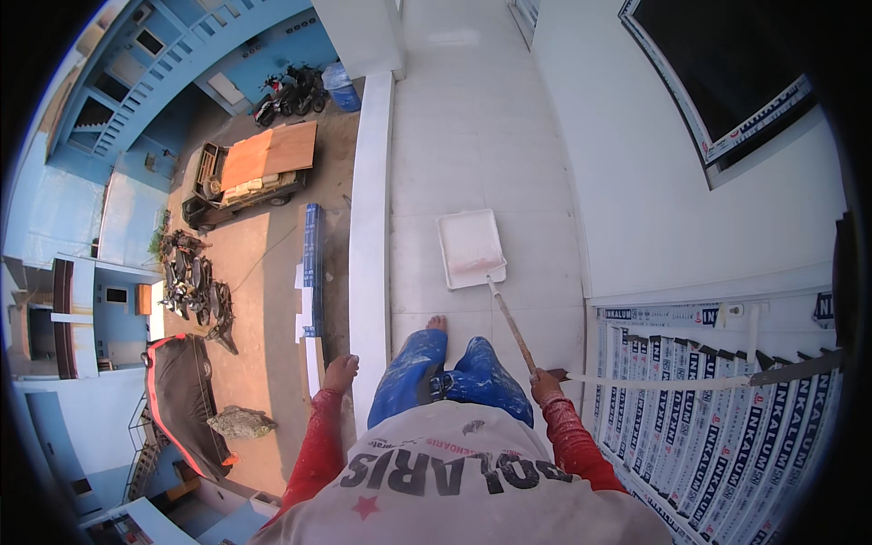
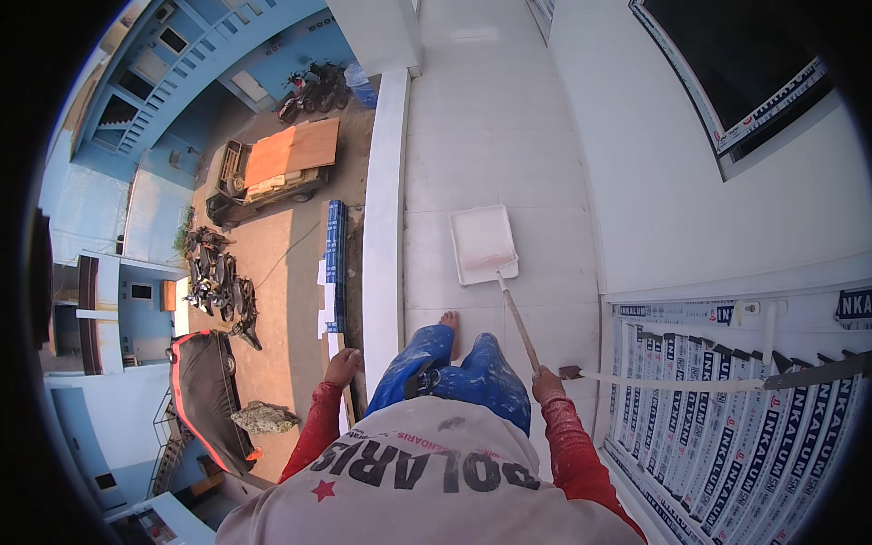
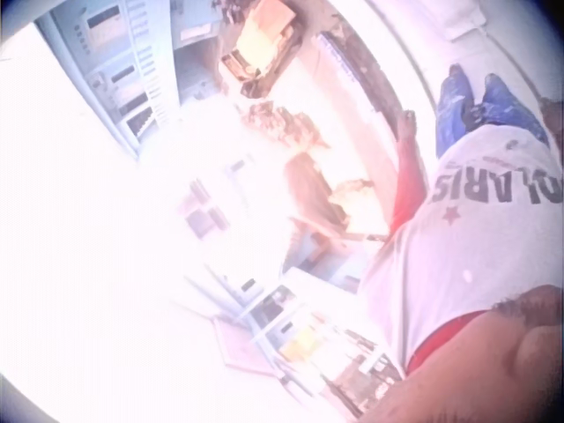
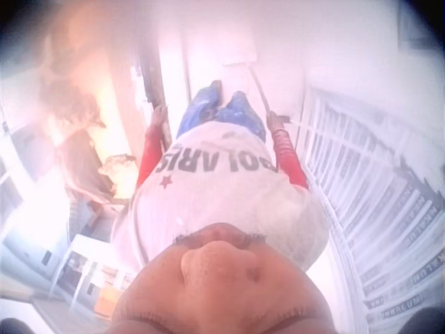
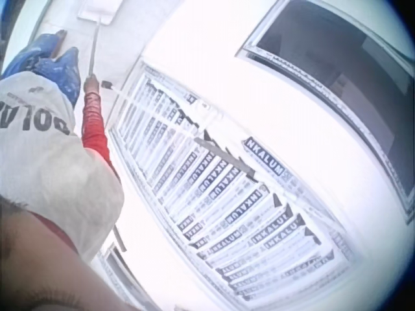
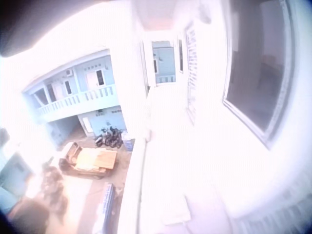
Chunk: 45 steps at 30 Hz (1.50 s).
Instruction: The person paints a white balcony parapet wall using a paint roller attached to a long extension pole. They repeatedly dip the roller into a paint tray and apply white paint to the wall surface.
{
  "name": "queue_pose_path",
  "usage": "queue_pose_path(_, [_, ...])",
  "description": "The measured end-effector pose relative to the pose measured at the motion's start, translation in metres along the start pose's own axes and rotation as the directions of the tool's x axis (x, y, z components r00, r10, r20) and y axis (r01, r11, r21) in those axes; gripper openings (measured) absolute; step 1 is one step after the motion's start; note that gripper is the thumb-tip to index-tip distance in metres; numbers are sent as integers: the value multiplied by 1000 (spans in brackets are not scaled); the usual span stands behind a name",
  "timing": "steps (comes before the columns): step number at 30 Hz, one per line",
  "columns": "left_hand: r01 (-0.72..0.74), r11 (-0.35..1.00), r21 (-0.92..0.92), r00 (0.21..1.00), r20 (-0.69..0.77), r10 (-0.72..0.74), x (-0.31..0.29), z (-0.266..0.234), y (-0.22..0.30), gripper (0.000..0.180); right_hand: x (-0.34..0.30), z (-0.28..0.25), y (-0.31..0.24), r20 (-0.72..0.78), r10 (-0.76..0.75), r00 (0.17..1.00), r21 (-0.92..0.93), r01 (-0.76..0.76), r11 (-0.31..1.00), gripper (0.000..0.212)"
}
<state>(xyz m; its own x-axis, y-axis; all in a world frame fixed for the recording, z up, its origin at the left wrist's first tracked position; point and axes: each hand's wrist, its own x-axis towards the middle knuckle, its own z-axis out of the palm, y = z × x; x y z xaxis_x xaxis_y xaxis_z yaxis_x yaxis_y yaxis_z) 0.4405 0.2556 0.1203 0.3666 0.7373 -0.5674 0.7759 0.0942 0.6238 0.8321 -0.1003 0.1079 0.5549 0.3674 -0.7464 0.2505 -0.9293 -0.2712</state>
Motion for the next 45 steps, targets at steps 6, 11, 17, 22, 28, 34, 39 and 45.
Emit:
queue_pose_path(6, [234,969,75,972,-6,-234,-48,19,-43,45,6,6,17,14,-23,1000,-8,23,1000,32])
queue_pose_path(11, [341,919,196,897,226,-381,-50,48,-49,48,45,-9,-22,8,12,1000,77,-13,997,33])
queue_pose_path(17, [394,907,147,875,241,-420,11,30,-33,50,80,-31,-69,15,44,999,156,-46,987,32])
queue_pose_path(22, [242,969,46,965,89,-246,86,-20,-4,45,95,-44,-103,15,28,1000,85,-29,996,32])
queue_pose_path(28, [115,991,67,993,-40,-112,173,-68,13,44,89,-62,-138,20,0,1000,-67,2,998,37])
queue_pose_path(34, [208,970,-123,978,15,-208,188,-63,-11,41,80,-79,-166,60,66,996,0,-66,998,38])
queue_pose_path(39, [395,882,-258,918,78,-389,148,-40,-48,41,84,-92,-180,45,33,998,-74,-30,997,35])
queue_pose_path(45, [511,860,2,841,208,-500,104,-29,-72,44,102,-101,-191,68,154,986,-33,-152,988,32])
